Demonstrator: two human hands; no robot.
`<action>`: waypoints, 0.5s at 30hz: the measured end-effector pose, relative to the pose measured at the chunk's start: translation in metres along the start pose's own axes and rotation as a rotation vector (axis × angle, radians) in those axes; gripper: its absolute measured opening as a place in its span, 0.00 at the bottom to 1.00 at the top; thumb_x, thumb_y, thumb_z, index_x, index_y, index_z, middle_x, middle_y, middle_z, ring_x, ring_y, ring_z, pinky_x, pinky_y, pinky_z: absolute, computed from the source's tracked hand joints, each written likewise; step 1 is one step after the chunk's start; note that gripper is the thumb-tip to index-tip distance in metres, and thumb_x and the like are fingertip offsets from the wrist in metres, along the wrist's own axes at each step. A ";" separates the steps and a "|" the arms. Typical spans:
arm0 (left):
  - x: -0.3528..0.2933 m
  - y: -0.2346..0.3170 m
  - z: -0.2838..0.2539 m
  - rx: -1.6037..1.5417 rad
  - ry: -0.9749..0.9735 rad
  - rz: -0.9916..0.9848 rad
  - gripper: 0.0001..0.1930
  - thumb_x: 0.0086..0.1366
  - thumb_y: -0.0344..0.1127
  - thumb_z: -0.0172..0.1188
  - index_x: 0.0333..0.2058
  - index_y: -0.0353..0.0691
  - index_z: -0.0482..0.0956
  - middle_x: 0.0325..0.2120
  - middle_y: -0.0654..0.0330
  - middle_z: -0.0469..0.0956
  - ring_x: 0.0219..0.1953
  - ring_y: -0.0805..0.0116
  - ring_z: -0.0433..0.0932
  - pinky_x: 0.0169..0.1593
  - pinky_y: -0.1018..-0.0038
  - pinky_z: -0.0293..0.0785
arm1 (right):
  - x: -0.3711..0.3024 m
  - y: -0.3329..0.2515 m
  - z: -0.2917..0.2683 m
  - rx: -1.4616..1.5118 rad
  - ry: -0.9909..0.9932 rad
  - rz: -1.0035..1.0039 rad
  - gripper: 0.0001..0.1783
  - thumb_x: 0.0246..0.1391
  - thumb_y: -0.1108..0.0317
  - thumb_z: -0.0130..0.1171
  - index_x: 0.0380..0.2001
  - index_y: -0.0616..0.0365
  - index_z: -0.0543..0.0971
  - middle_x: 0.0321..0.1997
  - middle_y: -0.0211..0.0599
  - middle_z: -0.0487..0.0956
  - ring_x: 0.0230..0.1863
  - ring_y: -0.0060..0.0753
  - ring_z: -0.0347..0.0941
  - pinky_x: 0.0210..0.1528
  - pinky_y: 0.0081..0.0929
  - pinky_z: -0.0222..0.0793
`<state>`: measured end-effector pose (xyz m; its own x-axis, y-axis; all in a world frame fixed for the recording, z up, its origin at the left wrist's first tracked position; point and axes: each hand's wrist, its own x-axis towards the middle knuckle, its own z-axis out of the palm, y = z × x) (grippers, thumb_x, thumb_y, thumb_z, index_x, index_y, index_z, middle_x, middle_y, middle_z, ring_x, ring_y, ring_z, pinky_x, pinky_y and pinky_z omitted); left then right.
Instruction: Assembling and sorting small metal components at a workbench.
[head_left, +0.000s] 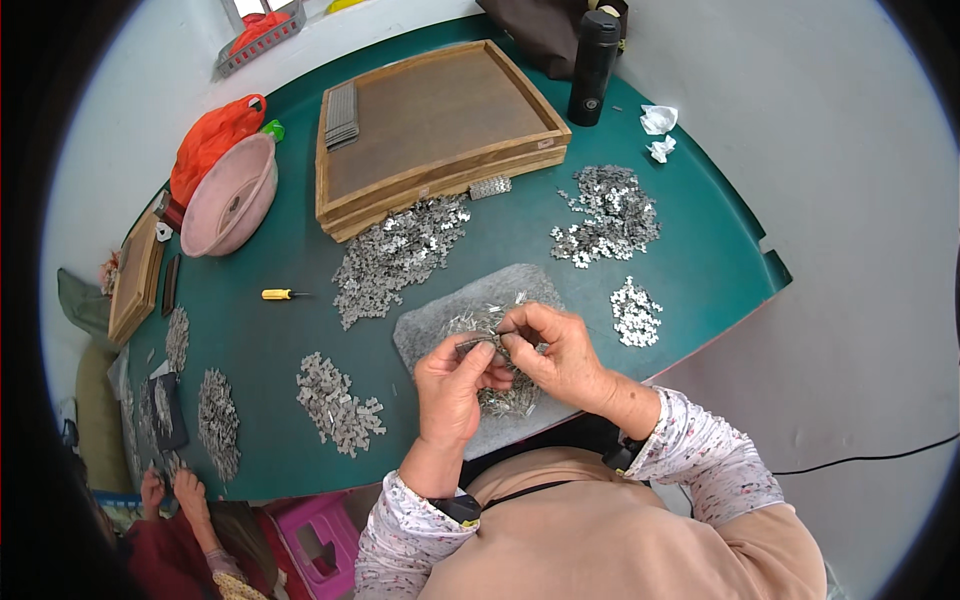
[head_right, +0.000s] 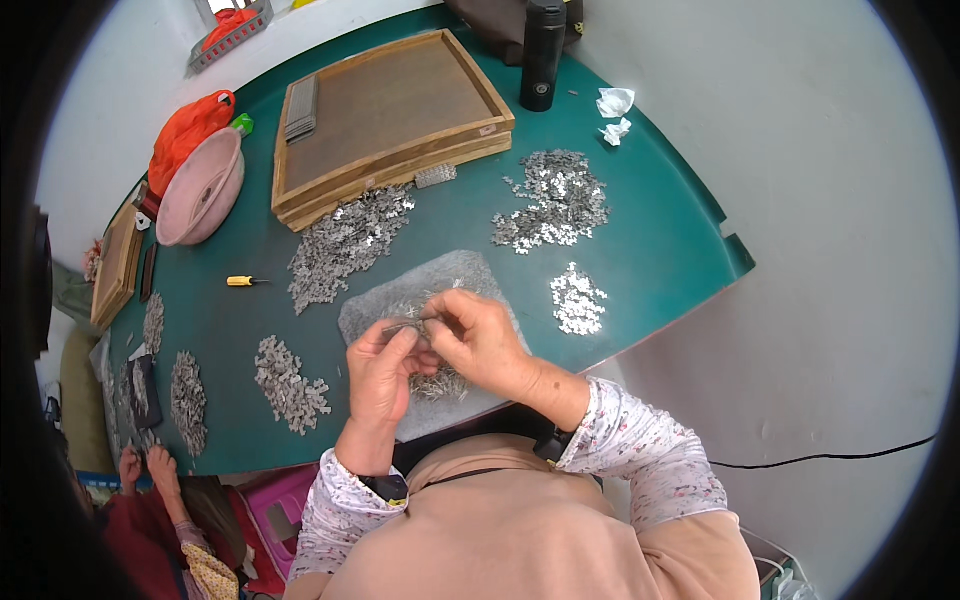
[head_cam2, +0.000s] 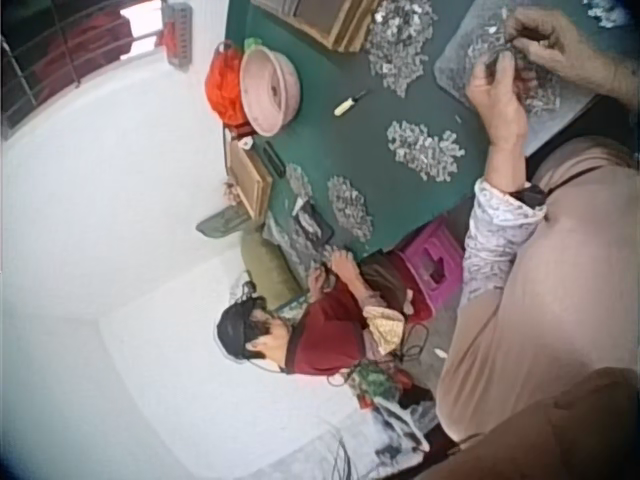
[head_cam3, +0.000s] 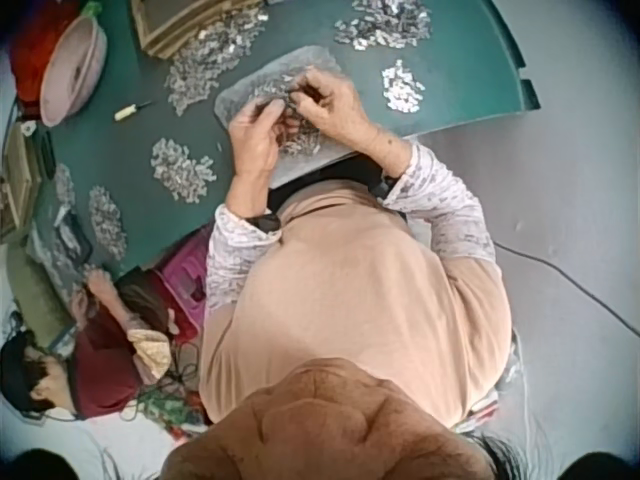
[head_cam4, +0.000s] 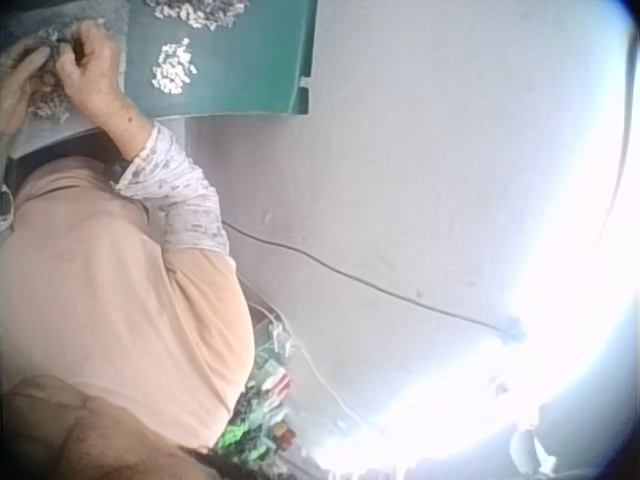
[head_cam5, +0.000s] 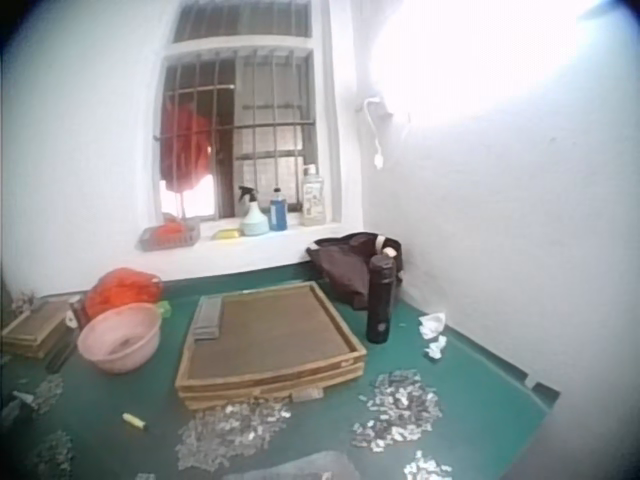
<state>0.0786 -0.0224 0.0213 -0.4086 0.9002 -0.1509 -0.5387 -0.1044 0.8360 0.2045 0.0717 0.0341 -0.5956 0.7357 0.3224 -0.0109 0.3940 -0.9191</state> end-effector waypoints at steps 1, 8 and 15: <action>0.000 0.000 0.000 0.004 -0.009 0.012 0.07 0.65 0.28 0.58 0.39 0.31 0.78 0.27 0.56 0.81 0.24 0.68 0.81 0.28 0.75 0.81 | 0.000 -0.001 0.001 -0.021 0.013 -0.025 0.06 0.51 0.77 0.57 0.34 0.63 0.77 0.27 0.39 0.77 0.26 0.26 0.75 0.29 0.24 0.71; -0.005 -0.001 0.005 0.201 0.009 0.157 0.08 0.66 0.28 0.57 0.39 0.29 0.78 0.28 0.56 0.81 0.26 0.70 0.81 0.31 0.75 0.81 | -0.002 0.002 0.002 -0.154 0.045 -0.188 0.06 0.48 0.79 0.57 0.32 0.63 0.75 0.26 0.38 0.77 0.24 0.30 0.76 0.27 0.25 0.72; -0.003 -0.005 -0.003 0.276 -0.011 0.152 0.06 0.64 0.25 0.57 0.37 0.29 0.79 0.27 0.57 0.81 0.26 0.72 0.80 0.31 0.77 0.80 | -0.002 0.002 -0.005 -0.215 -0.037 -0.214 0.06 0.46 0.78 0.59 0.31 0.62 0.77 0.25 0.40 0.76 0.26 0.39 0.77 0.28 0.30 0.72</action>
<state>0.0802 -0.0258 0.0165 -0.4603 0.8877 -0.0090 -0.2510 -0.1205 0.9605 0.2101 0.0737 0.0324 -0.6267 0.6044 0.4919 0.0288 0.6488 -0.7604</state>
